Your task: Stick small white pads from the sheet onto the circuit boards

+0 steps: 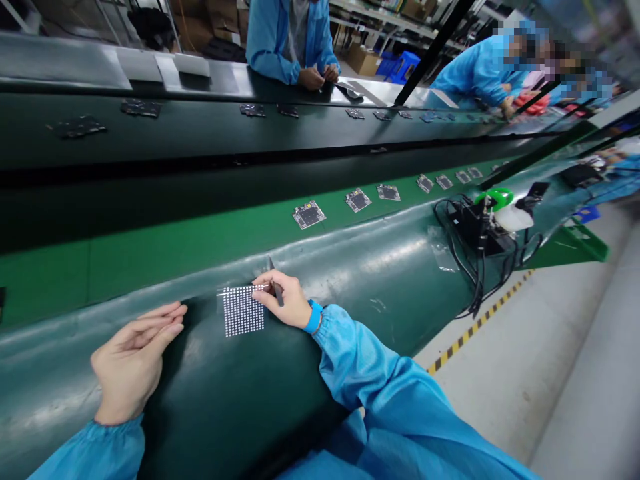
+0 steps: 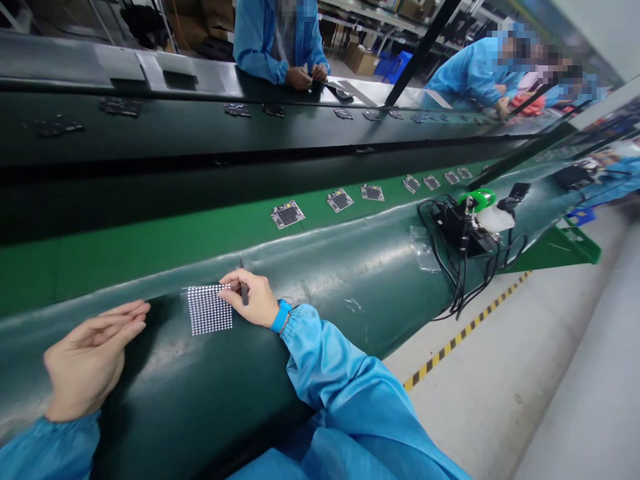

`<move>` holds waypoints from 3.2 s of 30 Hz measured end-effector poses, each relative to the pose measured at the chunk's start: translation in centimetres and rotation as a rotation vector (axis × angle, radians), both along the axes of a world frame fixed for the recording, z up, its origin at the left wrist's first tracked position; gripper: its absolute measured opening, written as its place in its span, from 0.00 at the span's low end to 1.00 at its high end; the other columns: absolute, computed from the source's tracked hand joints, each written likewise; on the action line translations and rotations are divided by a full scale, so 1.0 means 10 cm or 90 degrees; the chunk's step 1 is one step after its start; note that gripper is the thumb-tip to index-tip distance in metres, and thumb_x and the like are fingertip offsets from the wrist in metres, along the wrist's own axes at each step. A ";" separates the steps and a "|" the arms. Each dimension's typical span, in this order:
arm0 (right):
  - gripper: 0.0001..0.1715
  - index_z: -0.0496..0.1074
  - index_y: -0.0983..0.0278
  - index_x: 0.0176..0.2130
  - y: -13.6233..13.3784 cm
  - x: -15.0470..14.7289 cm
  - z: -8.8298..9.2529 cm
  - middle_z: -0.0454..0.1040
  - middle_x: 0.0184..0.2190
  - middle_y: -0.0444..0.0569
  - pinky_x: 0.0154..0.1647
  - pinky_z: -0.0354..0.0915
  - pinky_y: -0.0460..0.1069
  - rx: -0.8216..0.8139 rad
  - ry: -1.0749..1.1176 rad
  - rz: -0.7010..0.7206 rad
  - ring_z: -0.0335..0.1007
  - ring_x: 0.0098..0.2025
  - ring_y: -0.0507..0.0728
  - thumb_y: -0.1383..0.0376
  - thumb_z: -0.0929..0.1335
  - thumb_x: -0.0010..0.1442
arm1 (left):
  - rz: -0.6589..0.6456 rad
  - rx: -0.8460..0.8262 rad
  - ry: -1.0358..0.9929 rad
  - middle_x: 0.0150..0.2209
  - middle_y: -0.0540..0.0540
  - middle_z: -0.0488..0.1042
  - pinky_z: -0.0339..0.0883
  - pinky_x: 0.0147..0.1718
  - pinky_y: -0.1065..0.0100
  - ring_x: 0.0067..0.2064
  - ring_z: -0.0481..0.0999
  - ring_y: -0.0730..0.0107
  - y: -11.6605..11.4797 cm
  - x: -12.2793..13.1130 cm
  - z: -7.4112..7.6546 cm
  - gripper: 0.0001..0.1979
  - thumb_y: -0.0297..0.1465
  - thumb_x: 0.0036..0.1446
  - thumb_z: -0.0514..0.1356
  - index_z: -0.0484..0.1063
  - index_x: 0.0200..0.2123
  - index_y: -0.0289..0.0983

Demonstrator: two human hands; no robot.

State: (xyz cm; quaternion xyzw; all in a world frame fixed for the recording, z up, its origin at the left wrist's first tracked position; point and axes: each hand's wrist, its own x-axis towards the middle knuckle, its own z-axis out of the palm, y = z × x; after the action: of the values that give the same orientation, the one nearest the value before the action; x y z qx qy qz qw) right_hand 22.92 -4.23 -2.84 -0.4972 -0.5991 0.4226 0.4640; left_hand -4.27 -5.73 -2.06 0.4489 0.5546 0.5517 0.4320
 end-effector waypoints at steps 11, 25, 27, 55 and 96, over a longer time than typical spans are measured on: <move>0.15 0.76 0.65 0.44 0.01 -0.02 -0.01 0.74 0.29 0.45 0.33 0.67 0.47 -0.002 0.050 0.004 0.68 0.29 0.50 0.58 0.74 0.60 | 0.005 -0.083 -0.063 0.36 0.44 0.82 0.77 0.29 0.67 0.28 0.80 0.69 0.04 -0.05 0.05 0.12 0.36 0.57 0.70 0.76 0.34 0.33; 0.15 0.75 0.64 0.43 0.02 -0.03 -0.02 0.73 0.30 0.44 0.35 0.68 0.48 -0.015 0.043 0.007 0.68 0.29 0.50 0.57 0.74 0.60 | -0.051 -0.059 -0.090 0.37 0.47 0.82 0.78 0.31 0.66 0.29 0.81 0.67 0.05 -0.02 0.09 0.15 0.31 0.51 0.74 0.70 0.33 0.36; 0.15 0.75 0.64 0.43 0.02 -0.03 -0.02 0.73 0.29 0.44 0.35 0.68 0.47 -0.017 0.044 0.007 0.67 0.29 0.50 0.57 0.74 0.60 | -0.048 -0.058 -0.086 0.37 0.47 0.82 0.78 0.31 0.65 0.29 0.81 0.67 0.06 -0.02 0.08 0.15 0.32 0.51 0.73 0.69 0.34 0.36; 0.16 0.75 0.64 0.44 0.01 -0.03 -0.01 0.74 0.30 0.44 0.34 0.68 0.47 -0.017 0.041 0.012 0.69 0.30 0.51 0.57 0.74 0.60 | -0.083 -0.051 -0.049 0.39 0.45 0.81 0.78 0.34 0.63 0.31 0.82 0.66 0.05 -0.11 -0.06 0.13 0.35 0.54 0.72 0.71 0.34 0.37; 0.11 0.76 0.60 0.46 -0.18 -0.22 0.13 0.82 0.38 0.48 0.42 0.75 0.51 0.123 -0.079 0.103 0.79 0.36 0.55 0.65 0.74 0.62 | -0.254 0.072 0.086 0.43 0.41 0.81 0.76 0.48 0.61 0.45 0.81 0.62 -0.12 0.15 0.02 0.14 0.33 0.56 0.72 0.80 0.45 0.38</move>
State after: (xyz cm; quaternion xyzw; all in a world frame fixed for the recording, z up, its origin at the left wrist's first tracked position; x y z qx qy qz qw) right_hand 20.75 -6.00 -1.55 -0.4254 -0.7026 0.3676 0.4361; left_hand -2.72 -6.92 -1.83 0.6090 0.4510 0.4541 0.4685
